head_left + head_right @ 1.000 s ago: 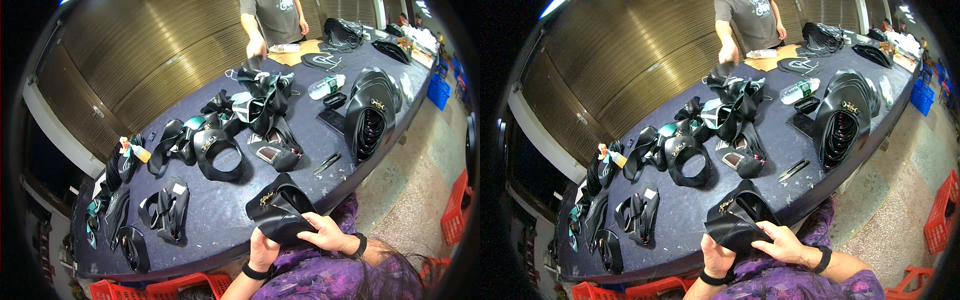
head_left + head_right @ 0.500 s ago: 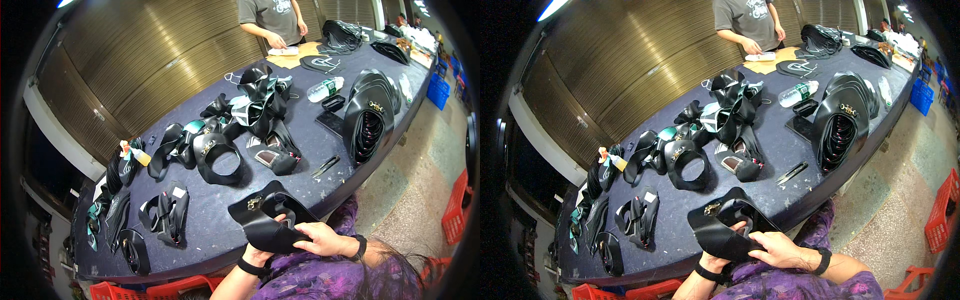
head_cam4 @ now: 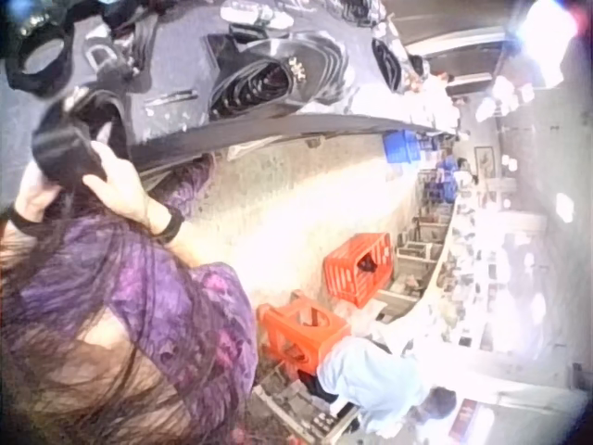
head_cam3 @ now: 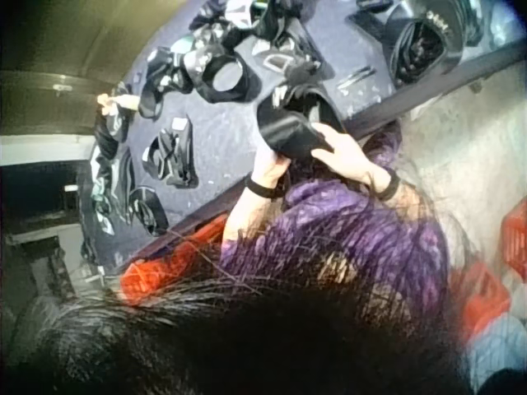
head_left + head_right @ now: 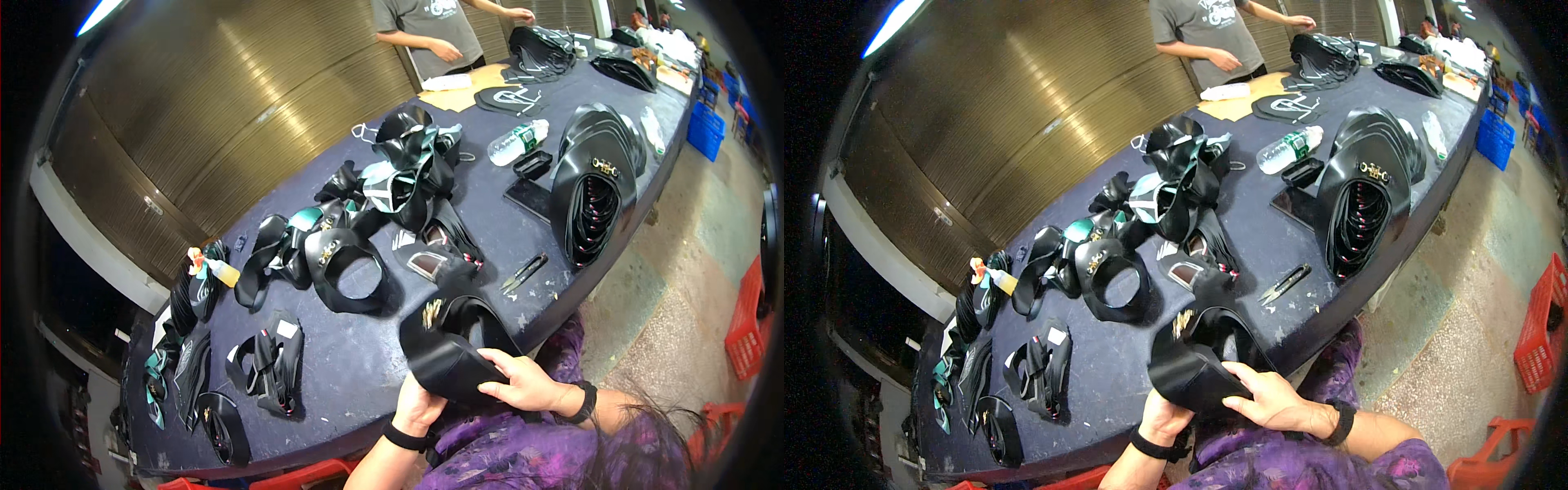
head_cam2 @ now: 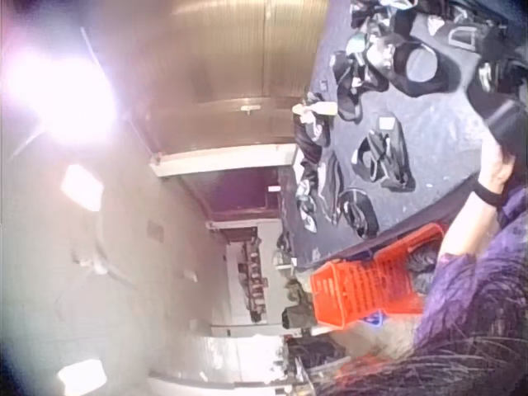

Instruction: Inspecting and organizing shoe upper components and decorative buckles on a work table.

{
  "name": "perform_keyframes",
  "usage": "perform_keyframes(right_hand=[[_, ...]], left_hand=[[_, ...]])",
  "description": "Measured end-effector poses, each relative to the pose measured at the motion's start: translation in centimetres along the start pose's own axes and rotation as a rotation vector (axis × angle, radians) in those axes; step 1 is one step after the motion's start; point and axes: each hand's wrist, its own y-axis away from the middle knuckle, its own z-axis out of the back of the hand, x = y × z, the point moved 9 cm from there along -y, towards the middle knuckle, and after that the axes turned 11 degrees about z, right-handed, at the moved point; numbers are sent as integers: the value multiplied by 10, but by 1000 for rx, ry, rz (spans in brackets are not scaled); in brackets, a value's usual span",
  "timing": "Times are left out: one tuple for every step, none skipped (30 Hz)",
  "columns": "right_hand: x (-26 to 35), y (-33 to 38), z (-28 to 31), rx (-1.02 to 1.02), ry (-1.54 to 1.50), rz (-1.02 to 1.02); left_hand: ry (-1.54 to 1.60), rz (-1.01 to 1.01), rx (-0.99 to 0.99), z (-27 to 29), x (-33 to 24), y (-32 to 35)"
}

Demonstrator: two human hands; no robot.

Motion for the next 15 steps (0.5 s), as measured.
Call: perform_keyframes(right_hand=[[0,0,-1,2,-4,-6],[1,0,-1,-6,10,-10],[1,0,-1,-12,23,-13],[0,0,-1,-13,20,-13],[0,-1,-2,-4,56,-4],[1,-1,-2,5,92,6],[3,-2,-3,-6,53,-5],[3,-3,-5,-3,51,-5],[4,-3,-5,-20,43,4],[5,-2,-5,-38,34,13],[4,-2,-7,-37,33,13],[1,-1,-7,-42,40,-3],[-2,0,-6,-48,50,-21],[-2,0,-5,-48,51,-24],[-1,-1,-4,-50,25,-28]], left_hand=[[-72,-149,-43,2,-9,3],[-145,-299,-87,1,-17,9],[-145,-362,-154,3,-15,14],[-147,-361,-156,3,-16,16],[-93,-352,-112,1,-16,16],[-41,-342,-67,-1,-16,17],[-53,-338,-65,-3,-17,18],[-52,-339,-68,-2,-16,18],[-45,-365,-107,3,-15,19],[-39,-390,-147,7,-13,20],[-38,-391,-148,8,-8,21],[-15,-419,-185,12,-6,23],[11,-445,-222,12,-6,25],[12,-443,-222,9,-7,28],[54,-452,-45,-10,-13,32]])
